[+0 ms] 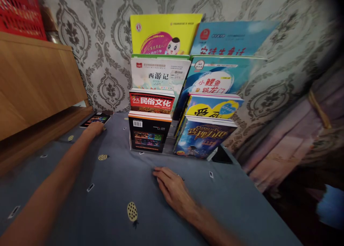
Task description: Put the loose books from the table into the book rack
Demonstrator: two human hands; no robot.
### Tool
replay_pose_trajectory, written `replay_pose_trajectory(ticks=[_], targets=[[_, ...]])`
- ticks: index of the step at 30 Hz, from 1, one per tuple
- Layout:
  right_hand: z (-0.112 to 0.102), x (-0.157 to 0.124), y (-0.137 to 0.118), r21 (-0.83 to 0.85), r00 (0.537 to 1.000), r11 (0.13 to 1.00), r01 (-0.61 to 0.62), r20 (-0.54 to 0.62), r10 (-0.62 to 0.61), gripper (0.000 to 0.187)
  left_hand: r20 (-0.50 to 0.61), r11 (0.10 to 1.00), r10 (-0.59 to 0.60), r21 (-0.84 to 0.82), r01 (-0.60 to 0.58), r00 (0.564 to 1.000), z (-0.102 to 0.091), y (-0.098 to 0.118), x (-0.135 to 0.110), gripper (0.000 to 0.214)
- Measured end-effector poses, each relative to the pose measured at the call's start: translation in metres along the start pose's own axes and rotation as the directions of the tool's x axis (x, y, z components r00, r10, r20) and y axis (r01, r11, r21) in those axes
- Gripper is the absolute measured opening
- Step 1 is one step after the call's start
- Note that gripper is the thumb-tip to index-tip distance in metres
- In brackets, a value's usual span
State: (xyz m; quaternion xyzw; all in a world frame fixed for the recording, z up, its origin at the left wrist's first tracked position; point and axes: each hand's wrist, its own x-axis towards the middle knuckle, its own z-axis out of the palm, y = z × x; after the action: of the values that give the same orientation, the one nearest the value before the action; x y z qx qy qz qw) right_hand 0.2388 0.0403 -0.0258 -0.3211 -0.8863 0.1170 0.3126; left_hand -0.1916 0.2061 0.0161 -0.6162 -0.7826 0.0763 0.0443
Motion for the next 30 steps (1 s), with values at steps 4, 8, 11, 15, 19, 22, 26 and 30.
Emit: replay_pose_trajectory(ticks=[4,8,11,15,19,22,26,30], targets=[[0.0,-0.001,0.001,0.005,1.0,1.0,-0.017,0.001,0.017,0.031,-0.023,0.995,0.075,0.063,-0.073,0.997,-0.005,0.002,-0.01,0.028],[0.0,0.0,0.003,0.004,1.0,1.0,0.007,-0.002,-0.007,0.03,-0.054,0.981,0.148,0.132,-0.14,0.987,-0.016,-0.005,-0.03,0.028],[0.001,0.001,0.004,0.004,1.0,1.0,0.02,-0.008,-0.02,0.03,-0.045,0.966,0.195,0.179,-0.185,0.98,-0.027,-0.016,-0.047,0.031],[0.001,0.001,0.005,0.013,1.0,1.0,0.021,0.005,-0.021,0.03,0.0,0.946,0.244,0.219,-0.238,0.97,-0.039,-0.026,-0.079,0.03],[0.001,0.002,0.005,0.013,1.0,1.0,0.013,0.016,-0.013,0.03,0.093,0.915,0.359,0.162,-0.37,0.929,-0.059,-0.018,-0.132,0.031],[0.002,0.002,0.004,0.014,1.0,1.0,0.015,0.015,-0.015,0.03,0.248,0.854,0.52,-0.19,-0.485,0.818,-0.077,-0.011,-0.166,0.032],[0.003,0.003,0.004,0.015,1.0,1.0,0.027,0.01,-0.027,0.029,0.207,0.702,0.599,-0.6,-0.383,0.774,-0.07,-0.02,-0.164,0.052],[0.003,0.004,0.003,0.009,0.999,0.999,0.033,0.003,-0.033,0.03,-0.072,0.926,0.235,-0.286,-0.245,0.969,-0.015,-0.02,-0.144,0.062]])
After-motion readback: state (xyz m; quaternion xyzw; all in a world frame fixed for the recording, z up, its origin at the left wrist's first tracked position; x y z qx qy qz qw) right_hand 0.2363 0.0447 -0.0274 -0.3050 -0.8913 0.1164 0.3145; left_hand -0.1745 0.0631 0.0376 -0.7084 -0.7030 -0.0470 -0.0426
